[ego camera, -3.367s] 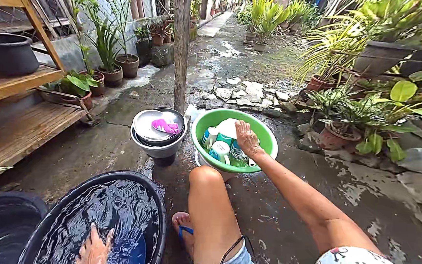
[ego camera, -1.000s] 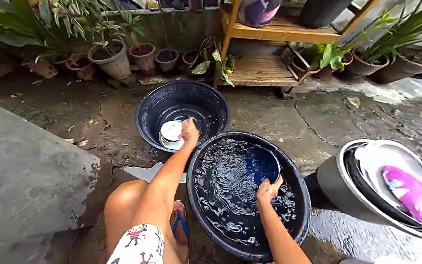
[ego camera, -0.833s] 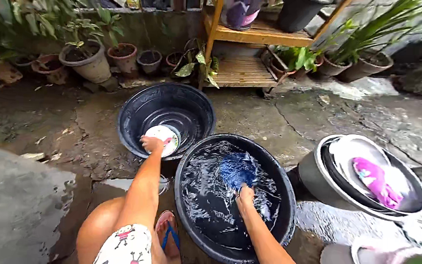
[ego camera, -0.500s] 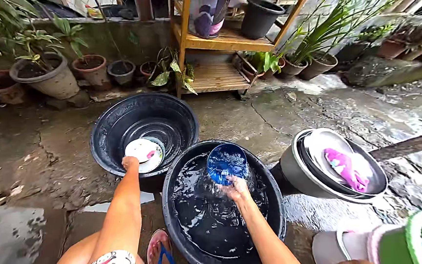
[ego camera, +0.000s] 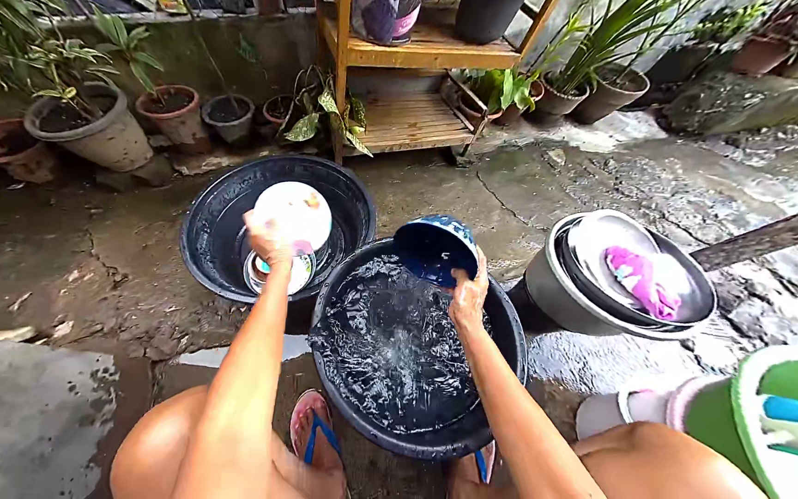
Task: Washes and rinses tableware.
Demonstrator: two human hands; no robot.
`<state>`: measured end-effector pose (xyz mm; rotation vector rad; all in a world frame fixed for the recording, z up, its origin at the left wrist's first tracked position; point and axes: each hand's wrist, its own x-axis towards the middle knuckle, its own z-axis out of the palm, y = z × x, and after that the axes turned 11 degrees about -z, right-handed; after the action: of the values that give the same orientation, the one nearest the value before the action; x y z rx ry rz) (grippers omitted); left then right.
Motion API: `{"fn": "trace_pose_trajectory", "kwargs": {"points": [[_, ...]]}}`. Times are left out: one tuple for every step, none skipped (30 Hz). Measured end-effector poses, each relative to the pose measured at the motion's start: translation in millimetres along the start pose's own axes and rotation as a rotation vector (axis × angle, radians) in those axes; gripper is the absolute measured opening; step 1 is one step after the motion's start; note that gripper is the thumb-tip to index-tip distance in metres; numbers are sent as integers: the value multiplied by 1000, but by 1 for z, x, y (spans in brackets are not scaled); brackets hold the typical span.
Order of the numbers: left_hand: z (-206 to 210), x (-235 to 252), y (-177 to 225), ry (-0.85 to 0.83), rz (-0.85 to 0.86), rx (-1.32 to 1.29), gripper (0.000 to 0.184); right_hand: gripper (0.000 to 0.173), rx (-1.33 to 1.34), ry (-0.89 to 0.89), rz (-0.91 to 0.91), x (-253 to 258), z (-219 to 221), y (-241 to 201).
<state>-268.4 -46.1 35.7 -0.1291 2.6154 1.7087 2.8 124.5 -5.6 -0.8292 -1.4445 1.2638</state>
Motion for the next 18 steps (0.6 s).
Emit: {"fn": "trace_pose_trajectory", "kwargs": {"points": [[5,-27,3,-106,55,-15,48,64,35,36,29,-2,1,1],[15,-53,-1,-193,101,-5,47,66,67,65,59,-3,2,1],[29,-76,-10,-263,109,5,45,67,81,85,77,-5,3,3],[42,-97,-22,-332,80,27,42,67,83,90,90,-8,2,5],[53,-116,-34,-407,31,54,40,67,76,86,101,-12,1,9],[62,-133,-48,-478,-26,74,41,67,58,82,112,-16,0,15],[69,-148,-60,-528,-82,80,42,66,40,84,116,-18,0,22],[75,-161,-71,-560,-142,74,42,66,25,82,120,-20,-2,30],[82,-171,-82,-574,-195,52,41,66,5,79,122,-21,-2,39],[88,-179,-93,-583,-246,27,41,67,-21,69,126,-22,-3,47],[92,-185,-103,-586,-295,23,42,66,-56,60,133,-25,-4,54],[95,-191,-111,-592,-335,27,43,66,-94,47,132,-27,-5,61],[96,-196,-117,-599,-368,27,45,67,-135,31,131,-29,-5,67],[97,-201,-120,-602,-384,49,45,66,-178,11,136,-30,-5,71],[94,-206,-120,-629,-383,99,45,65,-233,-5,141,-32,-5,75],[90,-211,-119,-677,-359,169,47,64,-291,-13,145,-33,-4,78],[86,-216,-121,-746,-322,230,49,62,-330,-13,149,-35,-4,81],[84,-219,-122,-806,-296,305,49,63,-345,-15,156,-37,-4,86]]}}
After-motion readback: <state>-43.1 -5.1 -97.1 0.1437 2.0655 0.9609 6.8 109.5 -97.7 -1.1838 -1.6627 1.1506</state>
